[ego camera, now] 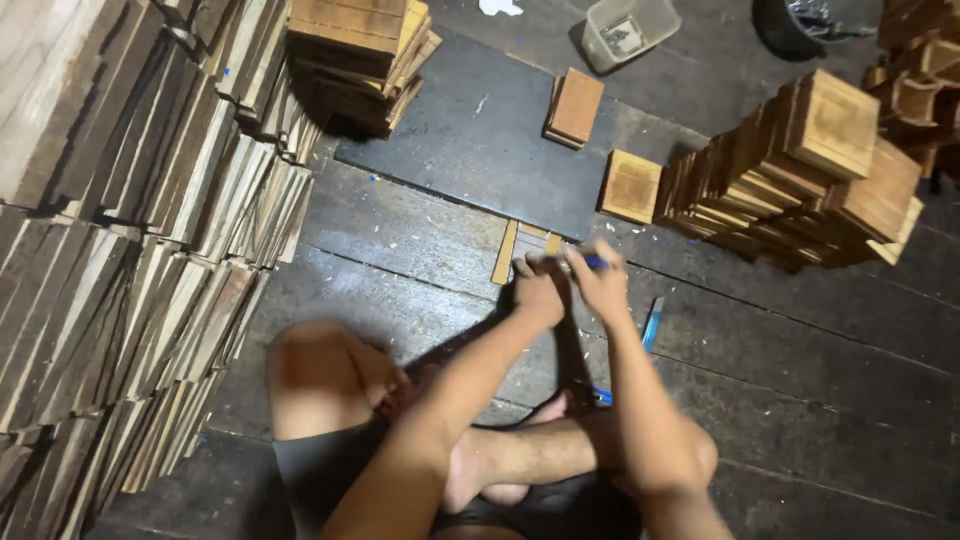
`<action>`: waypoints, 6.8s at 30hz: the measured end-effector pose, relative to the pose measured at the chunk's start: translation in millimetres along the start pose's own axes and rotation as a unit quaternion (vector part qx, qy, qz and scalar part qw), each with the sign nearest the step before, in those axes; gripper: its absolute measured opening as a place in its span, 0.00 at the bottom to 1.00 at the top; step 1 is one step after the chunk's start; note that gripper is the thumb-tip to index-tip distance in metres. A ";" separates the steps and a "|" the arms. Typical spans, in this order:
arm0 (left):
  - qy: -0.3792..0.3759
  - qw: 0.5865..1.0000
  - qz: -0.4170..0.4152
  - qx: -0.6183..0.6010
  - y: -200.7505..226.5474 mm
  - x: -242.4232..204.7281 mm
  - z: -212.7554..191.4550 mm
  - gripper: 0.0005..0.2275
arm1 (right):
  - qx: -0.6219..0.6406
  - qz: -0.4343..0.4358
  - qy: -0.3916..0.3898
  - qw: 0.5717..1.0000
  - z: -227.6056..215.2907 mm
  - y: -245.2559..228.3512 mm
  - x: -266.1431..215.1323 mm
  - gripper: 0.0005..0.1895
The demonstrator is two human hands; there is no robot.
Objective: The person is using a pen to mark lines on small wooden blocks, likely for cutting or assembly reference.
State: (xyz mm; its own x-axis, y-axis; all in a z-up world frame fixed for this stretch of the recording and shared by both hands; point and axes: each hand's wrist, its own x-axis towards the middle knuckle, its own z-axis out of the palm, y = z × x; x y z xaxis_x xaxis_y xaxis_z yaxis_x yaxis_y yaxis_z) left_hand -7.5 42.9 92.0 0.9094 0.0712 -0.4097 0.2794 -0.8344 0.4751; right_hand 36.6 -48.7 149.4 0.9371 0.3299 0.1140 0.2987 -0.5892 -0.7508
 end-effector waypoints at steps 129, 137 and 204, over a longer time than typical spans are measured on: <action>0.037 0.942 -0.191 -0.273 -91.2 12.8 -54.4 0.31 | -0.019 -0.029 0.144 0.989 101.6 26.8 -121.3 0.14; 0.027 0.940 -0.202 -0.273 -91.0 16.5 -53.1 0.35 | 0.014 -0.014 0.135 0.991 79.7 28.9 -114.8 0.10; -0.007 0.943 -0.228 -0.244 -89.6 33.1 -60.4 0.31 | 0.168 0.134 -0.115 0.970 64.2 60.9 75.1 0.03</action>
State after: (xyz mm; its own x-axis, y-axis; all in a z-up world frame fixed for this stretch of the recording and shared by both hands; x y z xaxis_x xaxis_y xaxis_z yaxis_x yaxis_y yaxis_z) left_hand 16.2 153.0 83.0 0.6578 0.3504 -0.6667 0.7513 -0.3674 0.5482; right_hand 113.5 -12.5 70.5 0.8965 0.3766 -0.2334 -0.0614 -0.4163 -0.9072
